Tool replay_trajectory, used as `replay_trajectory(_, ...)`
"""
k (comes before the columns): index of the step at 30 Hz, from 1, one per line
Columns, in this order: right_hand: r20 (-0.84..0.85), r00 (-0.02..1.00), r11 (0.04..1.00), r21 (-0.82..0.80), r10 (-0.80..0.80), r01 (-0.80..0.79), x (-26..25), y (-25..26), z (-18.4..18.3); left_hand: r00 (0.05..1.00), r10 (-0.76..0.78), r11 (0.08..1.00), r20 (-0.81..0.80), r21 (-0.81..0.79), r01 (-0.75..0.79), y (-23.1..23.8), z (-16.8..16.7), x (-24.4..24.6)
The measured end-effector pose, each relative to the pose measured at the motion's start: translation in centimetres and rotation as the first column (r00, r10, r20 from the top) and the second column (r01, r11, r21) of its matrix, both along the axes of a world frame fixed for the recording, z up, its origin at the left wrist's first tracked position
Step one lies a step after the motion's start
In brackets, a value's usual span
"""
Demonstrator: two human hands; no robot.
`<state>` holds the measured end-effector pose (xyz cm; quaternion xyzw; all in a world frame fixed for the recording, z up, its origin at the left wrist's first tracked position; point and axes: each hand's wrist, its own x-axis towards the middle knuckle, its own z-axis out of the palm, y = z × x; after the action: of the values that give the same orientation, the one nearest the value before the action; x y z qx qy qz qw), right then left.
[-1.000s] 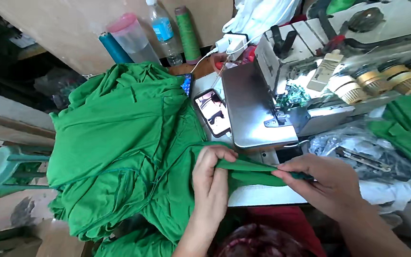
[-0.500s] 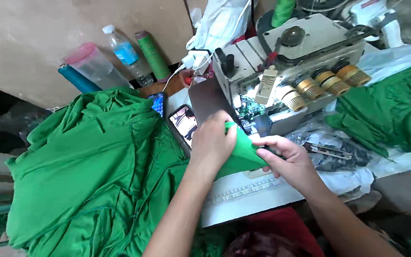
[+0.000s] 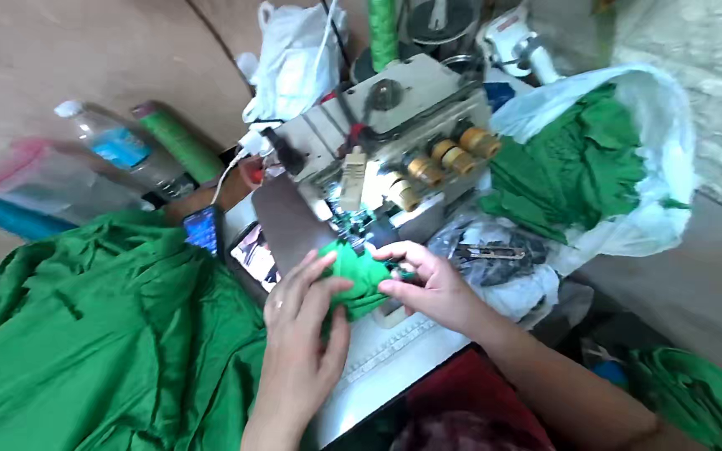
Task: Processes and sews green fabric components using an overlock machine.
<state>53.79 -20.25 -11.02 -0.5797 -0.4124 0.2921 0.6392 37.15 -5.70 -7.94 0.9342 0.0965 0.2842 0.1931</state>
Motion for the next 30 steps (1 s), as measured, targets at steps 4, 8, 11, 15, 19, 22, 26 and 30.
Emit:
replay_trajectory(4, 0.443, 0.896, 0.995, -0.073, -0.03, 0.07, 2.0, -2.5, 0.4, 0.996, 0.044, 0.998, 0.082, 0.044, -0.048, -1.8, -1.2, -3.2)
replay_trajectory(8, 0.606, 0.749, 0.924, -0.057, -0.268, 0.377, 7.3, -7.1, 1.6, 0.994, 0.037, 0.999, 0.106, -0.04, -0.032, -2.5, -0.9, -6.4)
replay_trajectory(11, 0.712, 0.588, 0.804, -0.055, -0.384, 0.592, 12.1, -10.0, 2.5, 0.993, -0.002, 0.989, 0.121, -0.146, 0.02, -2.7, -0.7, -8.3)
replay_trajectory(15, 0.753, 0.523, 0.615, -0.203, -0.399, 0.762, 16.8, -10.5, 2.7, 0.993, -0.022, 0.981, 0.118, -0.187, 0.044, -3.5, -0.5, -9.5)
replay_trajectory(19, 0.739, 0.586, 0.509, -0.383, -0.331, 0.771, 19.1, -8.7, 1.7, 0.994, -0.017, 0.984, 0.107, -0.177, 0.036, -3.9, -0.6, -9.9)
replay_trajectory(22, 0.748, 0.597, 0.417, -0.463, -0.289, 0.782, 19.3, -7.5, 1.6, 0.996, -0.005, 0.986, 0.088, -0.167, 0.019, -4.1, -0.8, -10.0)
replay_trajectory(26, 0.776, 0.549, 0.493, -0.362, -0.312, 0.792, 20.1, -9.2, 0.4, 0.998, 0.027, 0.985, 0.062, -0.169, -0.017, -4.4, -0.7, -10.0)
replay_trajectory(30, 0.794, 0.542, 0.544, -0.336, -0.275, 0.769, 21.2, -9.9, 0.5, 0.994, 0.068, 0.986, 0.086, -0.159, -0.054, -4.6, -0.9, -10.0)
